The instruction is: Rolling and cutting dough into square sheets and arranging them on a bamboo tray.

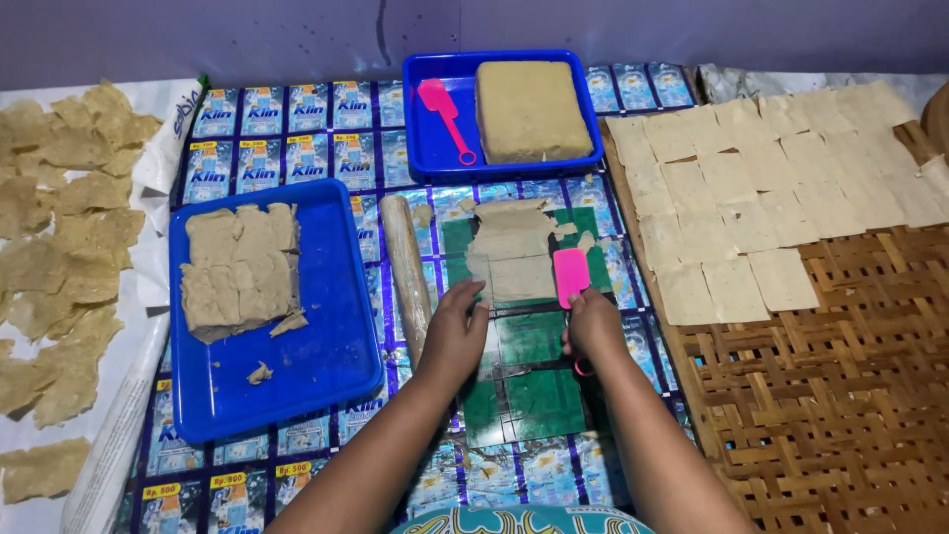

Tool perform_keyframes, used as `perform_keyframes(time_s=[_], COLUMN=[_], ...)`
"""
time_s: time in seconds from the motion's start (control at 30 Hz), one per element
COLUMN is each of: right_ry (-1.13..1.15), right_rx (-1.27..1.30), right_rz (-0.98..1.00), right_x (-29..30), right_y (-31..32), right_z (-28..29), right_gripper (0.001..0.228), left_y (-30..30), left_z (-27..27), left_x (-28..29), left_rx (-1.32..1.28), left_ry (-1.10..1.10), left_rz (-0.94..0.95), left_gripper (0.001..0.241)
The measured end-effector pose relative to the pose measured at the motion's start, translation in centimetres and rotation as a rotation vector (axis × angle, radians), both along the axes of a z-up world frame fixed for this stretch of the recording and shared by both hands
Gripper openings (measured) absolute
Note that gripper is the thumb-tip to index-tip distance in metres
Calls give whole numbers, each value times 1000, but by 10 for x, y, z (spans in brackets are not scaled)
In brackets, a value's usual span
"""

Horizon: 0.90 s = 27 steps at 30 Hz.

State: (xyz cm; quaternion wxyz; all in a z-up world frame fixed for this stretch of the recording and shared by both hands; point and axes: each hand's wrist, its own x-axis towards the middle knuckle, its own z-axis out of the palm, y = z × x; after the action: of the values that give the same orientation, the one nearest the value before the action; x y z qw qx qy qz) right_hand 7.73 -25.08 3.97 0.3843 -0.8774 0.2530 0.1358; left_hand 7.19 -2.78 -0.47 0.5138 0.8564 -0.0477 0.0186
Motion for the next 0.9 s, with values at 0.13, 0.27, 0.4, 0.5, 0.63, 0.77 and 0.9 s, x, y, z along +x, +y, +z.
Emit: perform_keyframes(time_s=[0.13, 0.27, 0.4, 0.5, 0.63, 0.77, 0.9], right_ry=[-14, 21, -31, -200, -279, -320, -144], right_rx=[-53, -70, -236, -496, -562, -455, -426], right_rz=[-22, 89, 198, 440, 490, 265, 171], right_x=[-4, -9, -21, -39, -51, -45, -35], right_y=[10, 26, 48, 67, 70, 47, 2], right_z=[0, 7, 21, -17, -28, -13, -45], right_gripper=[32, 36, 32, 35, 36, 26, 25], left_y=[-12, -44, -43, -36, -28, -25, -14], left_z=[-9, -53, -9, -12, -35, -47, -38], left_x=[27, 58, 61, 63, 72, 78, 82], left_rx=[-170, -618, -948, -1171, -1354, -1268, -1111], left_ry=[265, 516, 745, 812, 884, 888, 815], left_rz=[3, 91, 139, 178, 270, 203, 186], left_gripper=[38, 44, 73, 77, 86, 99, 99])
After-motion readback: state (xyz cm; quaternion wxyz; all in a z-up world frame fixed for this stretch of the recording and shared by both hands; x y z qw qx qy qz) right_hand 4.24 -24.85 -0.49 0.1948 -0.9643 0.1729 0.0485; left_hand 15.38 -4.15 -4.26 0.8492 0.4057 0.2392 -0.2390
